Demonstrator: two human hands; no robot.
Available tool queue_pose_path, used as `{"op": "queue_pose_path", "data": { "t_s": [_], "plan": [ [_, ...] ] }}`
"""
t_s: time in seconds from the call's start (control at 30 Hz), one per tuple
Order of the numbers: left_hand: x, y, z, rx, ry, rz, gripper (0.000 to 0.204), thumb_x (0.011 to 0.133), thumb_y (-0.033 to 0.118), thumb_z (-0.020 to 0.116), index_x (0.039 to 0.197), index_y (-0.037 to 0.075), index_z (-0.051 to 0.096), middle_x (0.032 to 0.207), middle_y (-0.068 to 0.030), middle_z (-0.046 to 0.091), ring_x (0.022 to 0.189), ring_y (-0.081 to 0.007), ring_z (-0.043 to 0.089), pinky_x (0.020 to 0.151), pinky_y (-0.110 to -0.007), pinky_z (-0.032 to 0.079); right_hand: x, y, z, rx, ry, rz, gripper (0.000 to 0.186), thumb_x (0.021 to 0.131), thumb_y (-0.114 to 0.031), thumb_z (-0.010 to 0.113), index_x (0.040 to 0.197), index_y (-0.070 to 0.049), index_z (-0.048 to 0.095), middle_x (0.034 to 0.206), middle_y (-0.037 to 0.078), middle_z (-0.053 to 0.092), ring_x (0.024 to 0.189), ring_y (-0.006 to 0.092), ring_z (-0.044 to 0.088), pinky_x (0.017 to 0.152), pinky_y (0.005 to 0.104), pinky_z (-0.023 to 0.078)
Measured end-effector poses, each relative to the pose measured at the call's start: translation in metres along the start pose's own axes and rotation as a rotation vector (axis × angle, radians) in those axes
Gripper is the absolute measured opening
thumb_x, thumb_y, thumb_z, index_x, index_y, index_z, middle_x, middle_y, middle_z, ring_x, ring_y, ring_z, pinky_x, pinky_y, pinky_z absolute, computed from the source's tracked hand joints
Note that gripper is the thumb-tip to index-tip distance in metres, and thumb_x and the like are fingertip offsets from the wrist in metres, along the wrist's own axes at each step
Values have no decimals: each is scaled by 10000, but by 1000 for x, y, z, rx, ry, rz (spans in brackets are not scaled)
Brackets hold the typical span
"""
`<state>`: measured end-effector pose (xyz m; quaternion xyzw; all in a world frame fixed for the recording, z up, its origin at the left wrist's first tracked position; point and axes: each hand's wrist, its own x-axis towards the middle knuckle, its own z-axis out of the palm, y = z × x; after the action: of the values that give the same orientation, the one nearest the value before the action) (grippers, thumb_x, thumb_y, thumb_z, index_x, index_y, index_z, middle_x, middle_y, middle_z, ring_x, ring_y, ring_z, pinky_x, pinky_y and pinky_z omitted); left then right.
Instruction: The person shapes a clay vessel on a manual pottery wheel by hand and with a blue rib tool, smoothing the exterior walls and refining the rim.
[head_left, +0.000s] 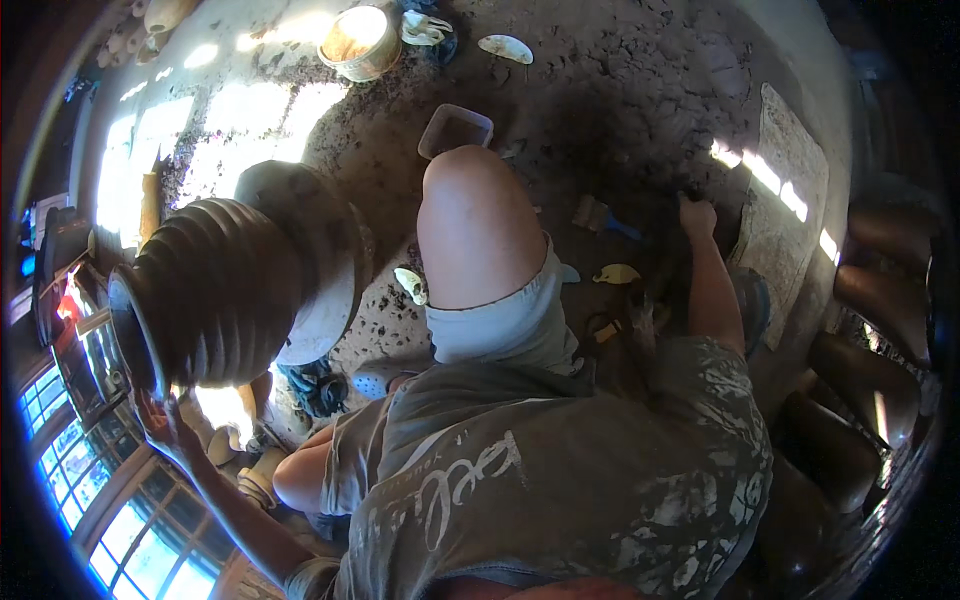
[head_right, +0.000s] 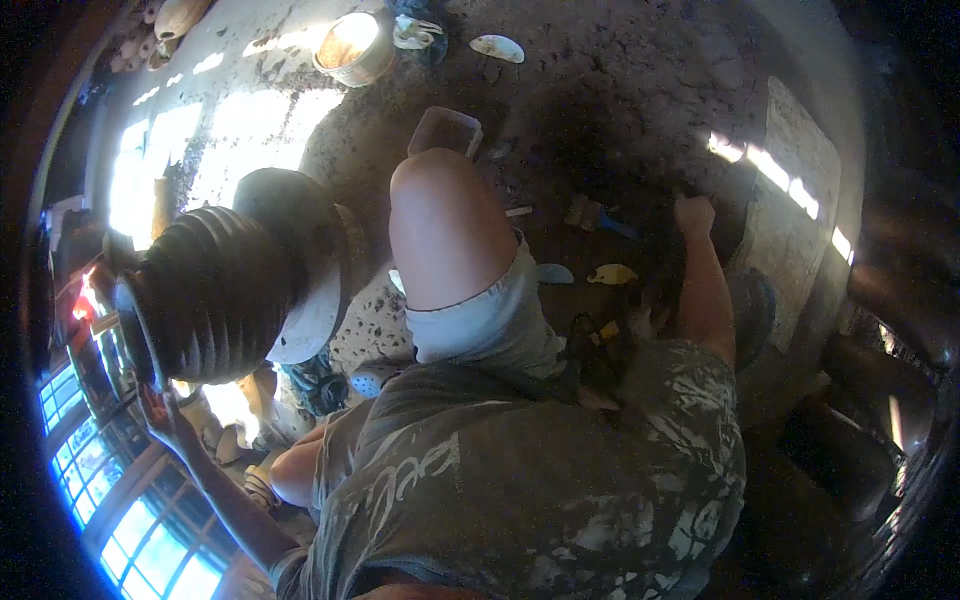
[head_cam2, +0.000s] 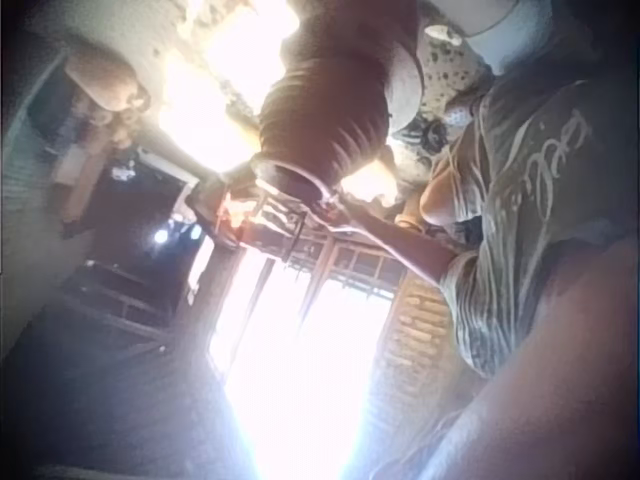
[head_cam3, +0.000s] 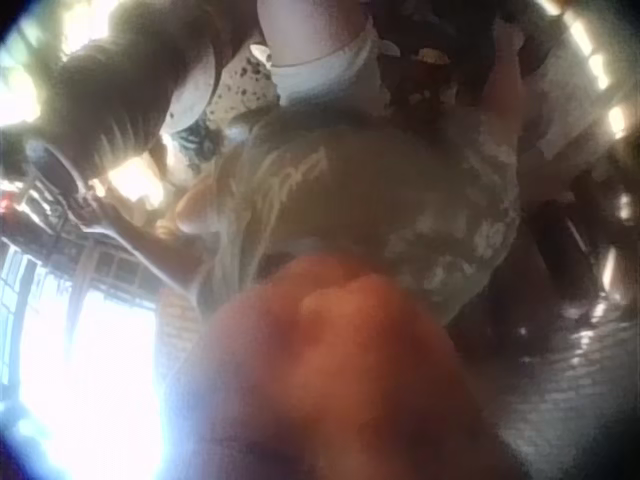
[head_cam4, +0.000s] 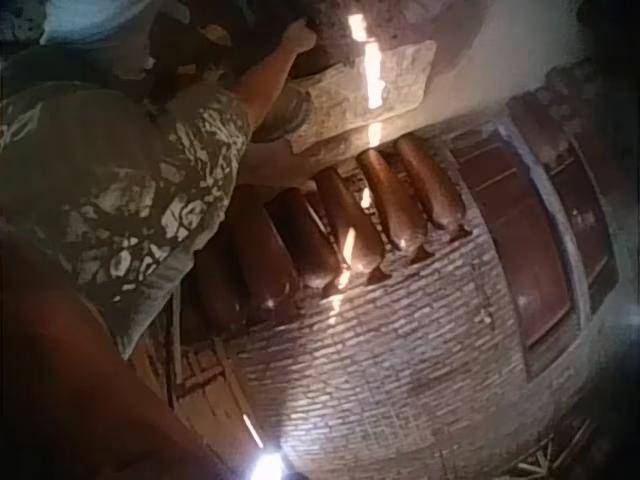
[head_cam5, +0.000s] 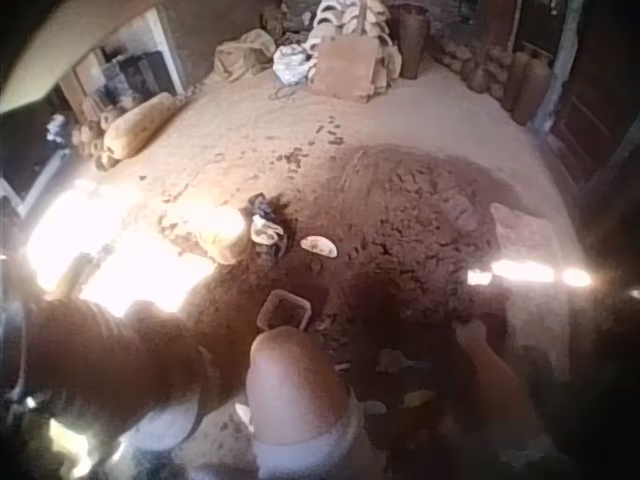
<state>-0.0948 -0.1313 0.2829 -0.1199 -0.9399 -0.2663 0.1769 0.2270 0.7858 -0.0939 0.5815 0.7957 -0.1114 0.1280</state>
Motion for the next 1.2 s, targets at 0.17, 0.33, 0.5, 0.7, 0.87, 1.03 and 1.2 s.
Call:
{"op": "queue_pose_path", "data": {
  "t_s": [0.17, 0.33, 0.5, 0.7, 0.87, 1.03, 1.2],
  "plan": [
    [10, -4, 7, -39, -16, 15, 808, 914, 489, 770, 1505, 14, 493, 1549, -219, 496, 1409, -343, 499, 1181, -479, 392, 18, 36, 31, -199, 62, -323, 353, 931, -292, 614, 992, 25, 756, 1042, 295, 732, 1029, 458, 711, 907, 546, 566],
    [0, -25, -7, -22, 35, -24, 744, 937, 347, 772, 1496, -47, 478, 1522, -232, 519, 1398, -328, 514, 1180, -455, 400, 7, 14, 21, -191, 41, -316, 287, 926, -216, 582, 934, 10, 758, 1027, 300, 730, 1001, 467, 714, 882, 544, 579],
    [8, -15, -2, 26, -17, 4, 756, 931, 351, 774, 1499, -49, 475, 1508, -241, 530, 1383, -331, 527, 1169, -461, 411, 4, 5, -1, -95, -36, -182, 320, 939, -228, 554, 966, 20, 754, 1045, 317, 720, 1055, 483, 693, 941, 560, 549],
    [-9, -14, -10, 50, -3, -48, 840, 909, 504, 766, 1512, -8, 482, 1512, -233, 534, 1373, -351, 536, 1167, -486, 413, -26, -54, -15, -52, 53, -279, 547, 996, -467, 580, 1028, 60, 721, 1068, 329, 704, 1061, 487, 681, 947, 558, 538],
    [-7, -20, -6, 53, 18, -67, 868, 897, 507, 781, 1517, -15, 471, 1511, -242, 531, 1374, -347, 539, 1175, -480, 406, -26, -92, -8, -164, -20, -310, 566, 1007, -495, 569, 1000, 50, 720, 1098, 324, 701, 1057, 459, 692, 929, 524, 555],
    [-4, -23, 6, -14, 63, -56, 860, 898, 495, 788, 1518, -12, 475, 1521, -240, 522, 1398, -339, 515, 1194, -484, 380, -8, -87, 6, -310, -96, -464, 471, 999, -406, 598, 1069, 46, 709, 1128, 280, 714, 1071, 431, 698, 923, 523, 558],
    [-3, -24, 2, -42, 21, -70, 842, 900, 472, 792, 1517, -8, 480, 1555, -243, 484, 1439, -337, 471, 1210, -487, 357, -29, -97, -20, -100, -18, -300, 485, 951, -430, 659, 979, 50, 723, 1061, 256, 732, 957, 416, 730, 837, 491, 584]
  ]
}}
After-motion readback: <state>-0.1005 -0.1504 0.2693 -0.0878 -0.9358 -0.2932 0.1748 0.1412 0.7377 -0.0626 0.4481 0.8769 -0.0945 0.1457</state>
